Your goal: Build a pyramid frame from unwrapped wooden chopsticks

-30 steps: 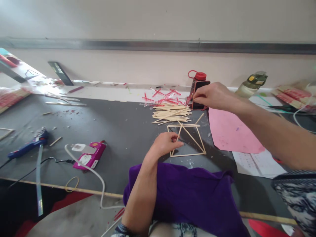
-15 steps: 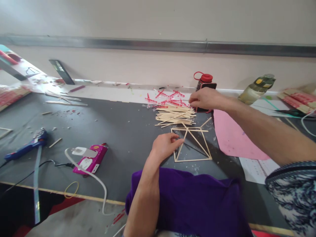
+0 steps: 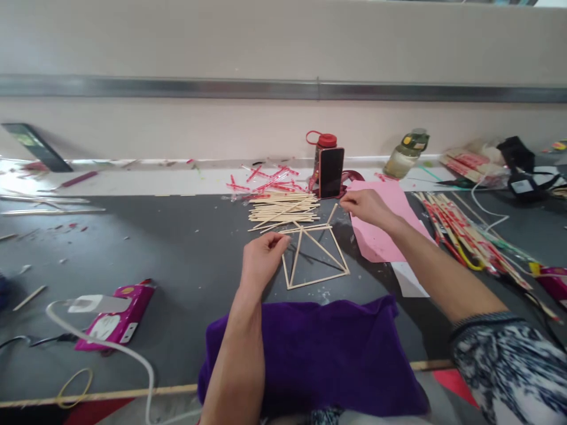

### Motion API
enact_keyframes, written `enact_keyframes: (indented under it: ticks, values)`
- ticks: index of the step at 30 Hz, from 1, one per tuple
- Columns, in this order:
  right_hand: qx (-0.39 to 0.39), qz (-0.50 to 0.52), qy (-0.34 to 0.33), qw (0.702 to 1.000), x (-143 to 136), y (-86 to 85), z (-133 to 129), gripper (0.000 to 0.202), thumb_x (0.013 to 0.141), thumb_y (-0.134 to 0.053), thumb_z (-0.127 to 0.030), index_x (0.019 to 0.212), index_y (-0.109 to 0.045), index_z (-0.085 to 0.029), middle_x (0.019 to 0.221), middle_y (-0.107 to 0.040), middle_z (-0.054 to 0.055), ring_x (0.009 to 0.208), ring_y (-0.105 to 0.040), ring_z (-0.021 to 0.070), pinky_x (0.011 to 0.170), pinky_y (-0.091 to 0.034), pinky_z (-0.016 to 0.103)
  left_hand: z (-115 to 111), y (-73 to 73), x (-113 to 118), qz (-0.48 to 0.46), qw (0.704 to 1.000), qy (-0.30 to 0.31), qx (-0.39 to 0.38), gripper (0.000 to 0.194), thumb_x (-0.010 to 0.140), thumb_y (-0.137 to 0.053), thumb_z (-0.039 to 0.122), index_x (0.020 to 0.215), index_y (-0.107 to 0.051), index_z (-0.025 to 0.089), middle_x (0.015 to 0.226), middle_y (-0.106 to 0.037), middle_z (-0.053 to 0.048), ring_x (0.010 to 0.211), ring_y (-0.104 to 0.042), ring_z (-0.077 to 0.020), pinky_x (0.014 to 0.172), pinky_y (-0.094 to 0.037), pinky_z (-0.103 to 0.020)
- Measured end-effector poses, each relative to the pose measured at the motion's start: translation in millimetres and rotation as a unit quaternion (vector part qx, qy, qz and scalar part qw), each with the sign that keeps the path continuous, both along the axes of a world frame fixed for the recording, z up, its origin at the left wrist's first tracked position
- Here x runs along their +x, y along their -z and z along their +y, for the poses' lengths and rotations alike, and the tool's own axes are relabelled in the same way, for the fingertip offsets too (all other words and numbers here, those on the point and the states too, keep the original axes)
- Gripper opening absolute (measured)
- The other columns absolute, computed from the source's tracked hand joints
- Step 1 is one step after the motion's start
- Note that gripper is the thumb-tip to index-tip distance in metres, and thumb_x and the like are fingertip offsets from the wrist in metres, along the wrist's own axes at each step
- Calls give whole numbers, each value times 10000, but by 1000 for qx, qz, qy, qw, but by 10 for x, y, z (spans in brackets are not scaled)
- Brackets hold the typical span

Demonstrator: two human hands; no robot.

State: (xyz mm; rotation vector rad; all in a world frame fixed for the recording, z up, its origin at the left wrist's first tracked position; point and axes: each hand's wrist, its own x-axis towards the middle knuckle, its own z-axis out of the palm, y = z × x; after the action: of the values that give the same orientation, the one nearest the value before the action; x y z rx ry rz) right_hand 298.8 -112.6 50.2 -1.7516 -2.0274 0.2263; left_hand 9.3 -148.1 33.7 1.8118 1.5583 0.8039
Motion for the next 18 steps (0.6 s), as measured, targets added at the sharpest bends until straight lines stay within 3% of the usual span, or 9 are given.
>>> enact_keyframes:
  ticks: [4, 8, 13, 18]
  values:
    - [-7, 15, -40, 999, -57, 45, 442, 244, 805, -504, -191, 865, -738, -152, 826, -724, 53, 736, -633, 175, 669, -402, 255, 33, 25, -14, -11, 1000, -27, -2, 333, 768, -549, 479, 817, -716, 194, 617, -646, 15, 536, -564, -122, 565, -393, -223]
    - [-55, 53, -115, 990, -197, 183, 763, 283, 797, -550, -180, 1021, -721, -171, 899, -725, 8, 681, -638, 120, 681, -435, 217, 72, 44, -44, -15, 999, -38, -16, 331, 763, -557, 475, 827, -710, 188, 596, -627, 25, 489, -541, -113, 557, -392, -227]
    - [-105, 83, -170, 976, -379, 306, 1010, 377, 808, -551, -206, 1162, -656, -131, 907, -721, 22, 634, -632, 95, 624, -452, 192, 101, 58, -62, -5, 999, -27, -24, 333, 768, -546, 470, 829, -709, 186, 583, -619, 23, 495, -551, -122, 546, -390, -231]
    - [-133, 43, -216, 966, -513, 358, 1159, 388, 714, -683, -255, 1083, -700, -137, 871, -720, 28, 723, -629, 124, 642, -417, 195, 119, 82, -64, 31, 999, -23, -10, 330, 771, -544, 466, 847, -725, 200, 659, -678, 1, 568, -591, -144, 574, -398, -242]
